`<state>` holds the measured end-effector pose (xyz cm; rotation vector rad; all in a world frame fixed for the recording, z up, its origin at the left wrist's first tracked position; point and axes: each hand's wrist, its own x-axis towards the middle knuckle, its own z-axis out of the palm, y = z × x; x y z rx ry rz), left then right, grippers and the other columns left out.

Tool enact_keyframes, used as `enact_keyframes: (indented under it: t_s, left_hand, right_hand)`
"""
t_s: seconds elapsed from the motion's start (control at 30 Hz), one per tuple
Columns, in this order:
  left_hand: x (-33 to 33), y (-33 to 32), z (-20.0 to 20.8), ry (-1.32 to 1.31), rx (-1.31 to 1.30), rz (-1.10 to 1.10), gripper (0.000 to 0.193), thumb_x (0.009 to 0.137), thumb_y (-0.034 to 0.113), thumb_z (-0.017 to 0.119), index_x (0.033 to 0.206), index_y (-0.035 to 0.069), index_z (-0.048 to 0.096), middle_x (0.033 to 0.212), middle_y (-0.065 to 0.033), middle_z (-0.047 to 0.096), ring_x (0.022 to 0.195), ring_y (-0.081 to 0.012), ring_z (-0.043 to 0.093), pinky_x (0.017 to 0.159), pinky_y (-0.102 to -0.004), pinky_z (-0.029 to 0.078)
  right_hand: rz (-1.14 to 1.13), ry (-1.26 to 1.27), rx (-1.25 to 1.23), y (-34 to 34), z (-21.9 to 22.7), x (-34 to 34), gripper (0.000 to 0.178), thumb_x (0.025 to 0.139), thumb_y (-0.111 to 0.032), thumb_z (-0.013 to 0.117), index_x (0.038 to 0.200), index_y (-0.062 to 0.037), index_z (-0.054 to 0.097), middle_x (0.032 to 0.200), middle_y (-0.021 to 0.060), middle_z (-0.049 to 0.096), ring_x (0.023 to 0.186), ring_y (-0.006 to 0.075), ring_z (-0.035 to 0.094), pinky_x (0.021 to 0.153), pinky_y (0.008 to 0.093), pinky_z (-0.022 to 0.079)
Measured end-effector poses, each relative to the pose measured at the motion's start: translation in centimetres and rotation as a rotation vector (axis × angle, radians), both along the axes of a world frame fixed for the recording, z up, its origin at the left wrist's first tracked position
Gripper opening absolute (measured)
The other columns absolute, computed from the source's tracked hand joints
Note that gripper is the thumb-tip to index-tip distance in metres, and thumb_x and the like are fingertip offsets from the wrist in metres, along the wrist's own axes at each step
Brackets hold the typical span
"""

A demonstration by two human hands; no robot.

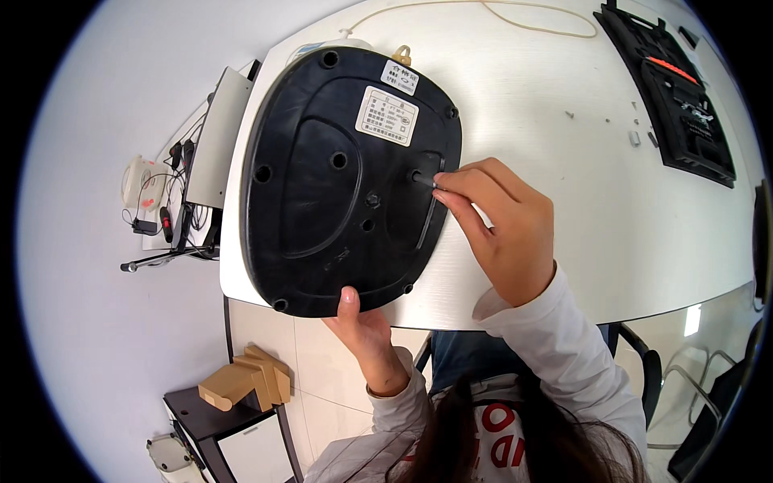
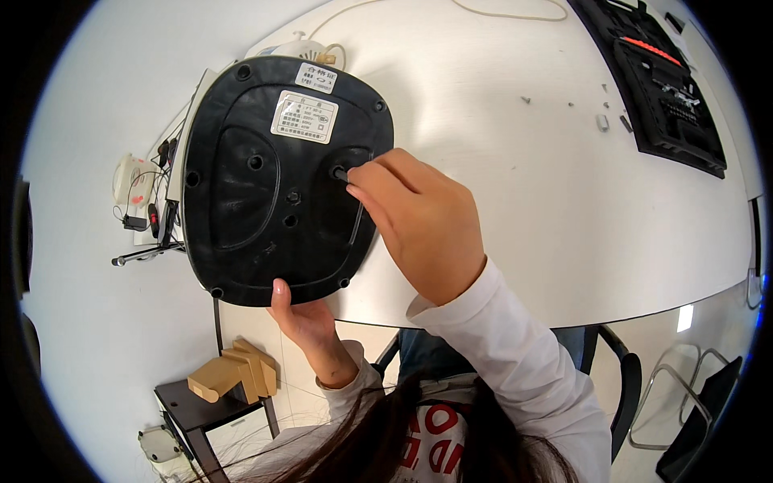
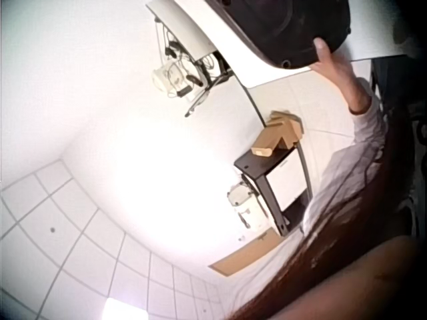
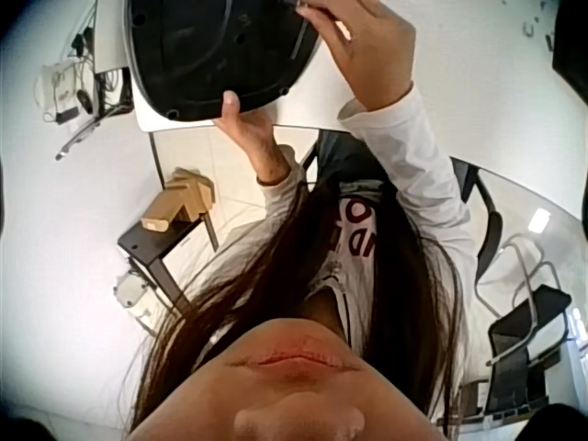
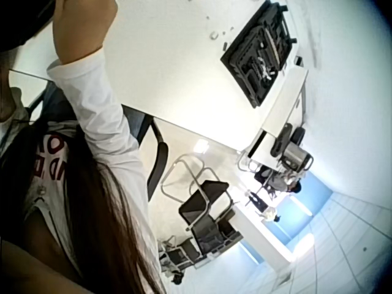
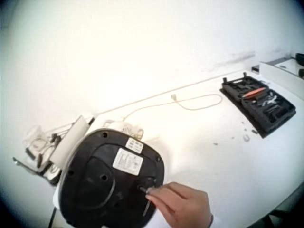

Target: The person assembles a small white appliance by first attaching a white motor unit to a black base. They then use a screwdriver to tighten multiple screws on the underside of the base to secure the components together.

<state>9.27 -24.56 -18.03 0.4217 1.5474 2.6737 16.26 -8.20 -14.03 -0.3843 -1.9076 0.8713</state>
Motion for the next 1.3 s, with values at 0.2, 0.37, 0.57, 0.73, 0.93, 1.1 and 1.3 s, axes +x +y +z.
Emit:
enact_keyframes:
  t_s: [0.2,0.37,0.57,0.73,0.93,1.1,1.3]
  left_hand:
    - [-0.1,0.1,0.1,0.029,-0.021,0.002,0.067,0.074,0.014,0.066,0.131,0.000,0.035,0.126,-0.0109,0.045,0.115,-0.0233,0.045,0.100,-0.0344,0.033]
    - [0.1,0.3,0.3,0.030,-0.016,0.014,0.066,0.074,0.013,0.065,0.131,-0.001,0.034,0.126,-0.0112,0.046,0.115,-0.0231,0.045,0.101,-0.0346,0.033]
    - [0.2,0.4,0.3,0.016,-0.026,0.024,0.065,0.073,0.010,0.064,0.130,-0.002,0.035,0.125,-0.0117,0.046,0.114,-0.0233,0.046,0.101,-0.0345,0.032]
    - [0.2,0.2,0.3,-0.002,-0.029,0.027,0.065,0.073,0.009,0.064,0.130,-0.002,0.035,0.124,-0.0118,0.047,0.114,-0.0236,0.046,0.100,-0.0342,0.032]
    - [0.1,0.2,0.2,0.004,-0.037,0.014,0.065,0.072,0.011,0.066,0.129,-0.003,0.037,0.123,-0.0121,0.048,0.113,-0.0234,0.046,0.100,-0.0336,0.032]
    - [-0.1,-0.2,-0.3,0.062,-0.075,-0.029,0.061,0.077,0.009,0.059,0.133,0.000,0.034,0.129,-0.0114,0.045,0.118,-0.0234,0.045,0.101,-0.0365,0.033]
    - [0.0,-0.3,-0.3,0.048,-0.075,-0.025,0.065,0.077,0.009,0.060,0.134,0.001,0.031,0.131,-0.0114,0.043,0.118,-0.0236,0.044,0.102,-0.0367,0.033]
  right_hand:
    - [0.031,-0.042,0.127,0.2,0.2,0.2,0.012,0.075,0.001,0.063,0.086,-0.0023,0.063,0.081,0.0077,0.058,0.065,0.0214,0.058,0.056,0.0263,0.046]
    - [0.136,0.032,-0.150,0.1,0.1,0.0,0.020,0.079,-0.010,0.064,0.097,-0.0049,0.061,0.082,0.0065,0.058,0.060,0.0194,0.057,0.053,0.0268,0.046]
    - [0.148,-0.041,-0.289,-0.3,0.5,-0.1,0.028,0.082,-0.018,0.064,0.101,-0.0005,0.055,0.078,0.0118,0.060,0.053,0.0204,0.055,0.050,0.0269,0.043]
    - [0.020,-0.184,-0.228,-0.8,0.9,-0.2,0.021,0.087,-0.023,0.057,0.080,-0.0032,0.051,0.061,0.0088,0.057,0.046,0.0233,0.052,0.044,0.0314,0.038]
    - [-0.107,-0.326,-0.061,-0.9,0.9,-0.6,0.032,0.091,-0.024,0.051,0.065,-0.0061,0.045,0.049,0.0086,0.049,0.042,0.0277,0.048,0.040,0.0350,0.034]
    - [-0.176,-0.310,-0.037,-1.4,0.8,-1.1,0.029,0.089,-0.021,0.053,0.065,-0.0064,0.045,0.050,0.0078,0.048,0.044,0.0268,0.048,0.041,0.0350,0.035]
    - [-0.226,-0.308,0.096,-2.0,1.6,-0.7,0.016,0.082,-0.015,0.061,0.073,-0.0059,0.052,0.059,0.0049,0.053,0.058,0.0213,0.052,0.045,0.0319,0.039]
